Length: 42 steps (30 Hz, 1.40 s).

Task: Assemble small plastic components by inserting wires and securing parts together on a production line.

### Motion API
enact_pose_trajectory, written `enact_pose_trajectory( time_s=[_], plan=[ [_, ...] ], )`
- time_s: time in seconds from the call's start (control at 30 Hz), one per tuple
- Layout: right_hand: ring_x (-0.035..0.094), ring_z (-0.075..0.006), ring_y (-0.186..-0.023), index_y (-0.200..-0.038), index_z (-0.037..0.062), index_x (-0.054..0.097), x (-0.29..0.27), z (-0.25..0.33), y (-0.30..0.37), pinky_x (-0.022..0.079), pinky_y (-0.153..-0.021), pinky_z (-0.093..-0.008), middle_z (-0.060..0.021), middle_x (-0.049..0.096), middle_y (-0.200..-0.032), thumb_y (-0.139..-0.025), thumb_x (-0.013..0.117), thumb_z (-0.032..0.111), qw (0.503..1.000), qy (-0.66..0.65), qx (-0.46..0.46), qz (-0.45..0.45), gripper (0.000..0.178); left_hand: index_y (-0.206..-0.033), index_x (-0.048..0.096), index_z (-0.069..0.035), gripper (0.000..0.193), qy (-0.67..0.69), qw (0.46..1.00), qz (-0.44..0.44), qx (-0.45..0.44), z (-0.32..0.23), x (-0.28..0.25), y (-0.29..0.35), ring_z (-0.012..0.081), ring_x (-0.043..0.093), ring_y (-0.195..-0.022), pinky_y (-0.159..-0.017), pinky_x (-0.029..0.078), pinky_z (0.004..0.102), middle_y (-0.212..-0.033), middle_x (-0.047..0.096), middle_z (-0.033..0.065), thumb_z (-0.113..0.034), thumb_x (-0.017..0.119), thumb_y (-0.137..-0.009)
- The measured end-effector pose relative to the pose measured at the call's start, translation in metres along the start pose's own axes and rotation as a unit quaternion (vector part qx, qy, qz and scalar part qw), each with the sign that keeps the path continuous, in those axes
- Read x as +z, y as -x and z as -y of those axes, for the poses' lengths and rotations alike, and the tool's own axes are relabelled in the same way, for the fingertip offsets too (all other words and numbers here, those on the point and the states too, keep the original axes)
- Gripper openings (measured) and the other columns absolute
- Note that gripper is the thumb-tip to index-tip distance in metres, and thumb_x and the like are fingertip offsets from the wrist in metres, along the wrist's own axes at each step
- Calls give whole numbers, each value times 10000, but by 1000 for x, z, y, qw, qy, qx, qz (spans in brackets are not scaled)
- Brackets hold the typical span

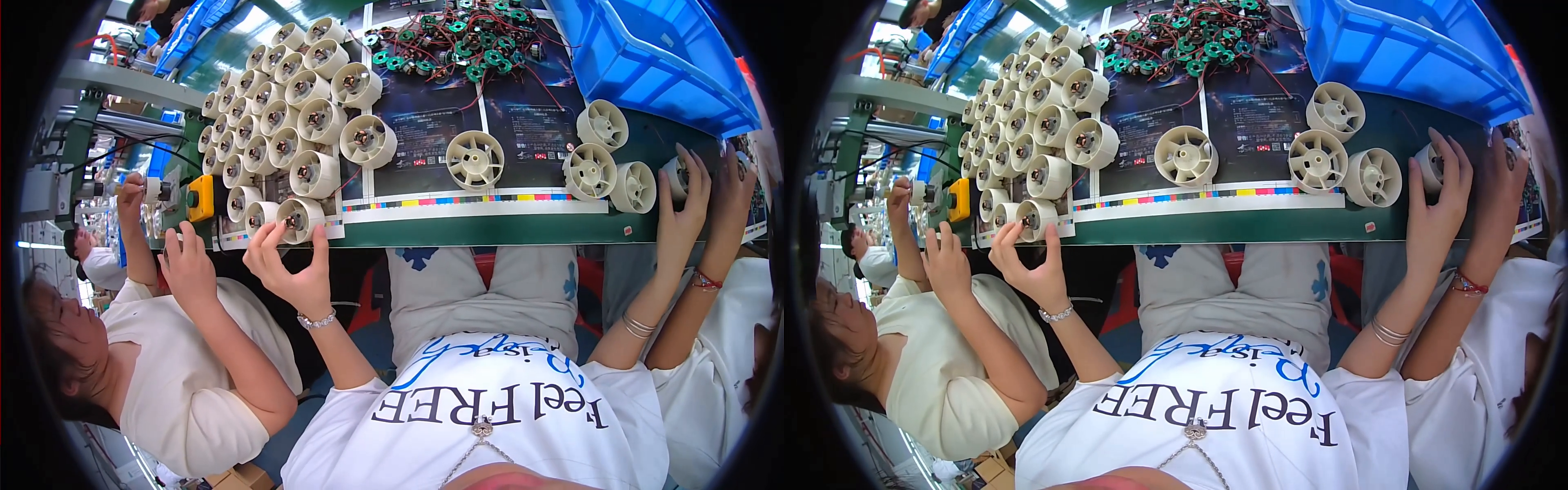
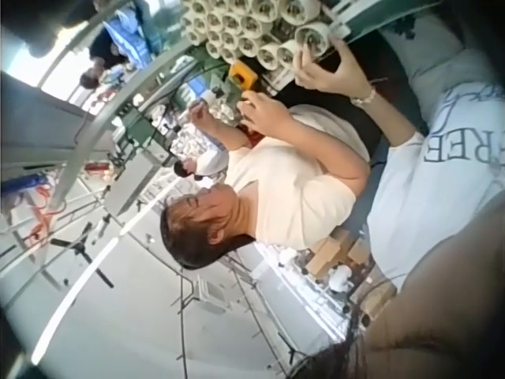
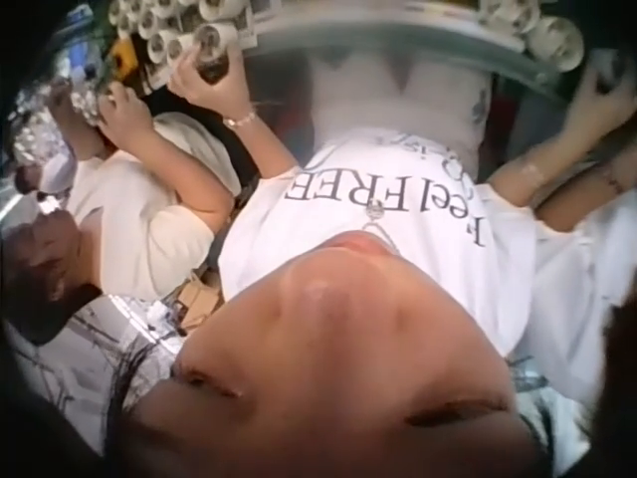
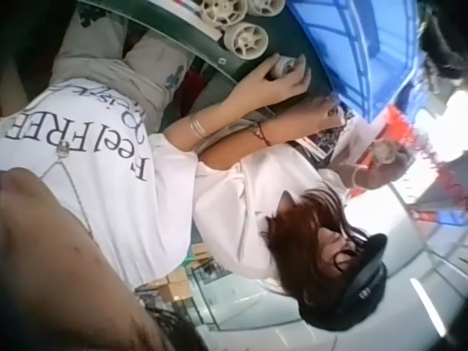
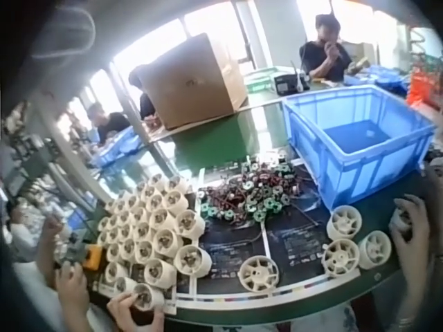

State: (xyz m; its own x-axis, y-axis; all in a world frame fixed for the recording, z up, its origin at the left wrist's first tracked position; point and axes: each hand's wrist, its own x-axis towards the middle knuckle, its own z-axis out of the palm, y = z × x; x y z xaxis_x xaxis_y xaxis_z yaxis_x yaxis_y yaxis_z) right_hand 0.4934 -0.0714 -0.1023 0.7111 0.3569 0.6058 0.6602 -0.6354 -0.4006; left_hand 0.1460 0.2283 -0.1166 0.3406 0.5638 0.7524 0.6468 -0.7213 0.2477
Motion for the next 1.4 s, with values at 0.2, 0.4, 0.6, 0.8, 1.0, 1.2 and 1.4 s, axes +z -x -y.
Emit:
enact_pose_trajectory(
  time_s=[0.2,0.4,0.6,0.8,1.0,1.2,1.4],
  plan=[
    [589,-242,-1069,-1251,68,576,-9,6,4,450,-960,-337,-101,586,-1242,-862,669,79,998,-27,33,-36,400,-1030,577,-101,404,35,999,8,-28,9,6,-7,225,512,-986,-887,418,332,-1098,596,56,-158,806,-701],
    [619,-266,-1084,-1285,74,527,-22,16,16,478,-951,-316,-119,592,-1265,-872,682,108,989,-70,45,-126,442,-1003,502,-89,382,130,987,21,-92,14,9,-10,242,506,-1030,-930,410,347,-1151,558,89,-108,767,-728],
    [600,-297,-1137,-1296,92,484,-32,36,16,508,-962,-359,-143,597,-1252,-793,752,59,970,-185,-53,-147,571,-1056,442,-78,378,226,962,2,-153,13,13,-5,265,475,-1162,-1038,387,399,-1245,490,136,-10,694,-783],
    [592,-374,-1148,-1286,128,422,-30,51,20,524,-966,-432,-148,543,-1264,-735,810,94,974,-160,-116,-113,675,-1061,431,-85,410,152,985,-23,-75,-6,12,-7,300,506,-1125,-976,415,393,-1218,516,143,-14,680,-743],
    [598,-415,-1116,-1226,131,421,3,115,54,550,-926,-477,-101,460,-1185,-658,871,91,875,-471,-109,7,725,-1070,475,-125,446,247,964,49,84,-79,4,28,304,537,-1129,-944,465,407,-1236,544,125,-89,747,-717],
    [625,-291,-1055,-1103,70,575,16,151,81,547,-880,-361,-146,567,-1231,-631,870,52,803,-543,-121,213,557,-1100,593,-162,418,441,874,114,169,-118,14,38,290,576,-1080,-867,515,393,-1240,562,114,-187,790,-732],
    [625,-256,-1011,-1183,65,536,17,151,91,536,-845,-331,-154,601,-1217,-608,879,69,744,-626,13,233,669,-1113,646,-164,426,489,845,162,143,-122,15,28,285,615,-1021,-826,534,376,-1225,593,124,-242,802,-724]
  ],
)
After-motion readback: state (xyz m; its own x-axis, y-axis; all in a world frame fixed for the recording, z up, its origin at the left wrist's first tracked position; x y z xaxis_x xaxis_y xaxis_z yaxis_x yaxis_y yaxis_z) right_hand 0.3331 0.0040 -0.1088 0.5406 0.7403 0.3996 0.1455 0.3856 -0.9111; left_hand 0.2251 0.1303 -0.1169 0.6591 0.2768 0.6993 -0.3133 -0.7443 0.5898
